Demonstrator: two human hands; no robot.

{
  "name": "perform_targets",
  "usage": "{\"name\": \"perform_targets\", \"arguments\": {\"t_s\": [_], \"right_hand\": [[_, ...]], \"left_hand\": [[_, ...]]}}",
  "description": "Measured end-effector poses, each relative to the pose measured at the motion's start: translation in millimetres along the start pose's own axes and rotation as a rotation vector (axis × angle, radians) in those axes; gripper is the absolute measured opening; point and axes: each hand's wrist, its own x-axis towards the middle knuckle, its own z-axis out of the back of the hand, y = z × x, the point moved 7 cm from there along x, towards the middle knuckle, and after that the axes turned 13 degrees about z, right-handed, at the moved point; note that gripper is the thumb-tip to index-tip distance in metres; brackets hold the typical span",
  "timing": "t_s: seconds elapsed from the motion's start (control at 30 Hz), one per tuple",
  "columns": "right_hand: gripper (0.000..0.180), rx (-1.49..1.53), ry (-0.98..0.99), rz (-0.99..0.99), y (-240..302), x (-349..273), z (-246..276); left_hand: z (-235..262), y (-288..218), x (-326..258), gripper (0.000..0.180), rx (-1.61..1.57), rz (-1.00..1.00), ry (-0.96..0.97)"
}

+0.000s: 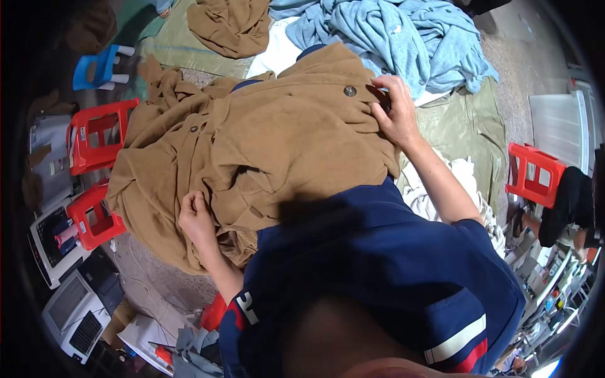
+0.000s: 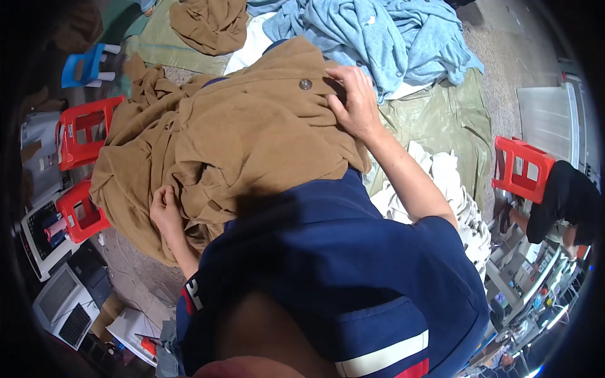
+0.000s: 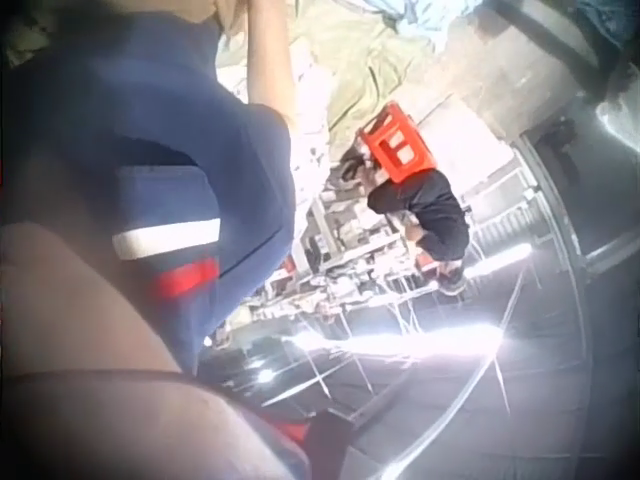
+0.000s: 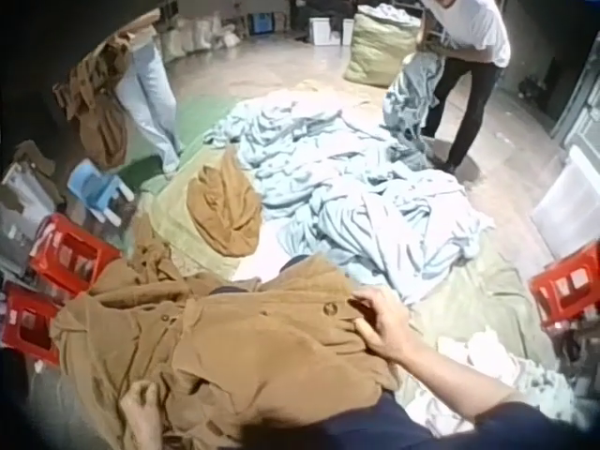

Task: Trimming loose threads and checking buttons on sweaters using a small tool.

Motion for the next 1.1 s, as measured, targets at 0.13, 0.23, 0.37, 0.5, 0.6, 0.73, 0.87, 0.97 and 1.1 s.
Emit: {"name": "perform_targets", "arguments": {"t_s": [0.13,0.23,0.37,0.5,0.6,0.73,0.87,0.97,1.1], "right_hand": [[0.043,-0.007,0.048,0.137,21,23,-12],[0.035,-0.040,0.121,0.178,24,31,-15],[0.028,-0.075,0.006,0.169,14,39,8],[0.032,-0.082,-0.164,0.181,3,28,30],[0.033,0.001,-0.125,0.102,-2,19,29],[0.033,0.000,-0.134,0.083,-2,15,32],[0.021,0.294,-0.488,-0.257,-53,1,59],[0.021,0.450,-0.644,-0.428,-109,-14,70],[0.020,0.420,-0.498,-0.276,-99,-10,49]], "left_hand": [[27,-2,-8,0.032,-0.046,0.003,-0.117],[25,1,-4,0.036,-0.110,-0.003,-0.050],[65,4,-2,0.031,-0.218,-0.018,-0.340],[114,34,-10,0.038,-0.606,0.103,-0.514],[103,67,1,0.037,-0.849,0.219,-0.206],[70,57,-10,0.026,-0.772,0.315,0.168],[98,71,5,0.021,-0.612,0.285,0.091],[169,85,18,0.024,-1.011,0.284,-0.175],[158,110,32,0.039,-1.002,0.360,-0.098]]}}
